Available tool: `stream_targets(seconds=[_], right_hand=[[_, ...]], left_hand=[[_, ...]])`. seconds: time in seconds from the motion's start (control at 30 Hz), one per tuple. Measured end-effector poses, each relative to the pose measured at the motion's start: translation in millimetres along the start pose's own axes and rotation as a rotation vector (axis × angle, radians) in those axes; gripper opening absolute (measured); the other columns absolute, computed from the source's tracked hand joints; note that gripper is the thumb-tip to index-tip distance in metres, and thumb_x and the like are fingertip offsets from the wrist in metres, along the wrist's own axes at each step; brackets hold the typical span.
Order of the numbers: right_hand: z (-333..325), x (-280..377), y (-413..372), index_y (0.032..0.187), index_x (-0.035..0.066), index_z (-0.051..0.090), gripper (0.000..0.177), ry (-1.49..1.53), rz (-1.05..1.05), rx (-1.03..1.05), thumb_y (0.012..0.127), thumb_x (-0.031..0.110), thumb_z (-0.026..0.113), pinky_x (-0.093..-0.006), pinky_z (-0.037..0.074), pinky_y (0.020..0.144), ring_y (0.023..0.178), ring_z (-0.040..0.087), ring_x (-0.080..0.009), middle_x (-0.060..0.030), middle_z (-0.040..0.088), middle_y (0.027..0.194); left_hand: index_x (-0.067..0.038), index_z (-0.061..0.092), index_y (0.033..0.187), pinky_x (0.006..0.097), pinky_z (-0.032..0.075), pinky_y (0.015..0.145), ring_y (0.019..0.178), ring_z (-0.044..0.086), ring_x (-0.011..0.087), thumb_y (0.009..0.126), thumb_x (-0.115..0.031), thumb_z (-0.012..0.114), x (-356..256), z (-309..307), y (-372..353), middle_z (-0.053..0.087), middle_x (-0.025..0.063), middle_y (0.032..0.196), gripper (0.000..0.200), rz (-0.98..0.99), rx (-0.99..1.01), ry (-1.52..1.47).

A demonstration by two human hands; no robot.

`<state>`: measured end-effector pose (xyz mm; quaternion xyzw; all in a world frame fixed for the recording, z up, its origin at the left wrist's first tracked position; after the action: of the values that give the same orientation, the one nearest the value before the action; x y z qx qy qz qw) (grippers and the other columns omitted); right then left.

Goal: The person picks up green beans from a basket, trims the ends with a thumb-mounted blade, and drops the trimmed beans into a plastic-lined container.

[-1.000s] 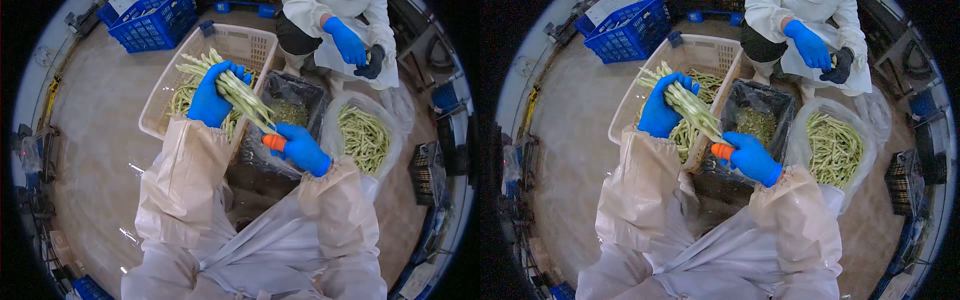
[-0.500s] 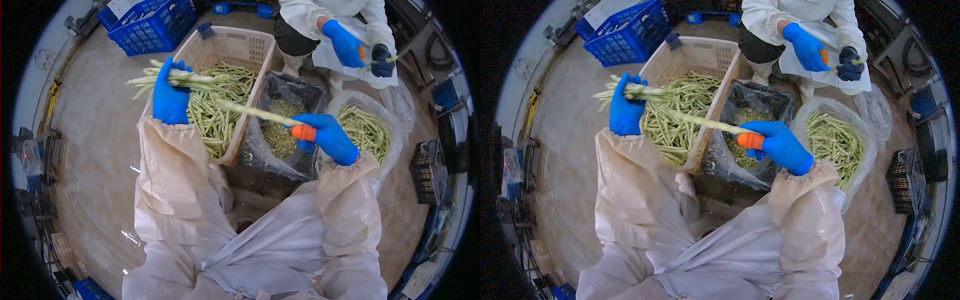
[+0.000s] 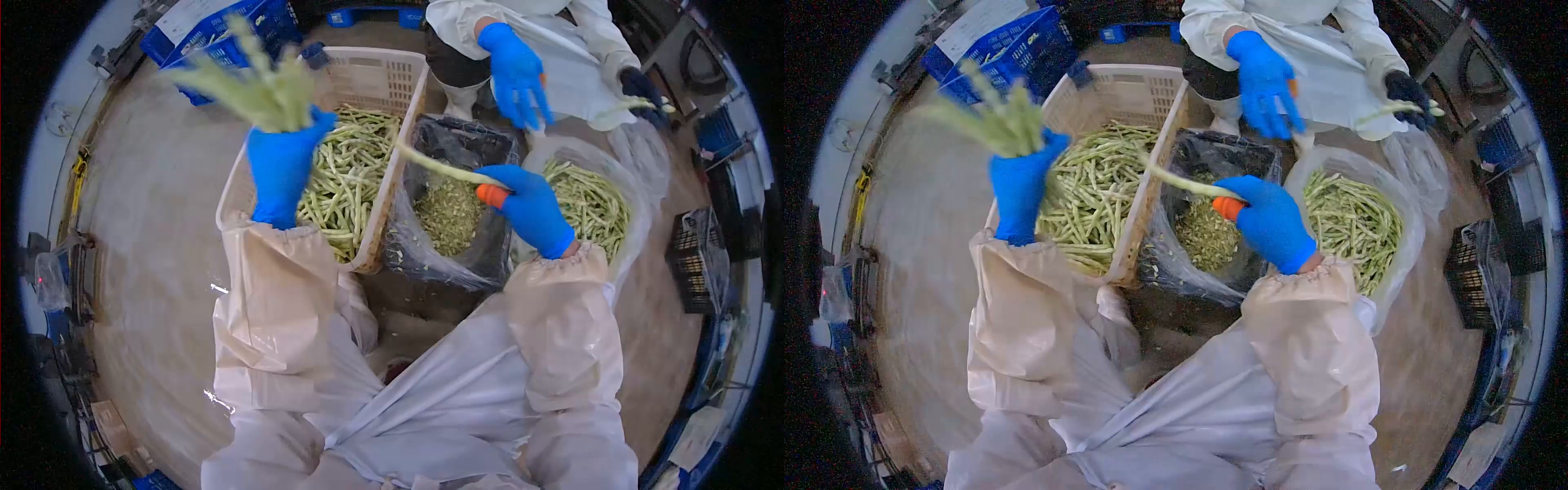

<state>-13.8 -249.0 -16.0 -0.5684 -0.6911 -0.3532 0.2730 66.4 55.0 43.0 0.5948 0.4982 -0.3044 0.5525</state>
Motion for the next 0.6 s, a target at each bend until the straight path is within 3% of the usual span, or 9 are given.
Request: stream_targets(seconds=[0.1, 0.13, 0.23, 0.27, 0.37, 0.47, 0.6], right_hand=[[16.5, 19.5, 0.2, 0.103, 0.01, 0.065, 0.025, -0.088, -0.092, 0.041, 0.081, 0.021, 0.065, -0.0369, 0.046, 0.067, 0.079, 0.06, -0.0313, -0.0153, 0.063, 0.089], [19.1, 28.1, 1.4, 0.104, 0.011, 0.065, 0.025, -0.156, -0.122, 0.053, 0.081, 0.021, 0.064, -0.0373, 0.046, 0.068, 0.081, 0.06, -0.0313, -0.0152, 0.062, 0.091], [21.5, 37.5, 3.0, 0.107, 0.011, 0.063, 0.028, -0.243, -0.181, 0.064, 0.081, 0.019, 0.065, -0.0378, 0.046, 0.073, 0.086, 0.06, -0.0302, -0.0149, 0.062, 0.094], [21.9, 38.5, 3.5, 0.108, 0.01, 0.063, 0.029, -0.254, -0.197, 0.065, 0.08, 0.018, 0.065, -0.0379, 0.046, 0.075, 0.087, 0.06, -0.0297, -0.0148, 0.062, 0.095], [11.8, 37.9, 2.5, 0.107, 0.006, 0.063, 0.029, -0.024, -0.224, -0.271, 0.08, 0.016, 0.066, -0.0367, 0.047, 0.076, 0.087, 0.061, -0.0282, -0.0141, 0.063, 0.096], [-10.3, 16.0, 11.6, 0.11, 0.01, 0.063, 0.029, 0.105, -0.165, -0.28, 0.082, 0.009, 0.064, -0.0298, 0.046, 0.076, 0.086, 0.059, -0.019, -0.0073, 0.062, 0.101], [-5.7, 17.6, 9.7, 0.107, 0.005, 0.062, 0.027, 0.019, -0.239, -0.292, 0.081, 0.012, 0.063, -0.0356, 0.048, 0.073, 0.085, 0.06, -0.0285, -0.0133, 0.062, 0.095]], left_hand=[[-0.002, 0.064, 0.101, 0.0284, 0.049, 0.067, 0.077, 0.061, 0.0133, 0.067, -0.009, 0.075, 27.3, 57.9, -27.9, 0.066, 0.006, 0.088, 0.036, -0.193, 0.423, -0.106], [-0.003, 0.064, 0.1, 0.0316, 0.049, 0.067, 0.076, 0.063, 0.0173, 0.065, -0.015, 0.075, 23.9, 72.8, -38.3, 0.066, 0.0093, 0.086, 0.039, -0.119, 0.517, -0.041], [-0.002, 0.062, 0.108, 0.0305, 0.05, 0.071, 0.082, 0.063, 0.0153, 0.068, -0.016, 0.075, 24.6, 96.5, -60.1, 0.066, 0.0106, 0.093, 0.045, -0.071, 0.722, 0.207], [-0.002, 0.063, 0.104, 0.0324, 0.049, 0.068, 0.078, 0.064, 0.0175, 0.066, -0.02, 0.075, 29.4, 97.3, -60.9, 0.067, 0.013, 0.087, 0.044, -0.076, 0.679, 0.235], [-0.003, 0.065, 0.094, 0.0389, 0.049, 0.067, 0.074, 0.064, 0.0321, 0.063, -0.027, 0.073, 31.9, 90.4, -55.4, 0.066, 0.018, 0.08, 0.04, -0.159, 0.523, 0.352], [-0.006, 0.066, 0.097, 0.04, 0.049, 0.067, 0.074, 0.064, 0.0325, 0.064, -0.027, 0.072, 31.7, 80.3, -48.5, 0.066, 0.0175, 0.08, 0.039, -0.157, 0.448, 0.447], [-0.01, 0.066, 0.099, 0.041, 0.049, 0.067, 0.075, 0.064, 0.0337, 0.067, -0.025, 0.069, 16.9, 77.4, -50.7, 0.066, 0.0165, 0.081, 0.035, -0.148, 0.403, 0.476]])
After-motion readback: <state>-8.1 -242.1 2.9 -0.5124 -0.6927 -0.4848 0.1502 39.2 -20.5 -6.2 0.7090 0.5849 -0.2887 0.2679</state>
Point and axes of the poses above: each hand's wrist, its own y-axis towards the middle knuckle, its own z-axis out of the palm, x = y × z, the point moved 5 cm from there along y, towards the middle knuckle
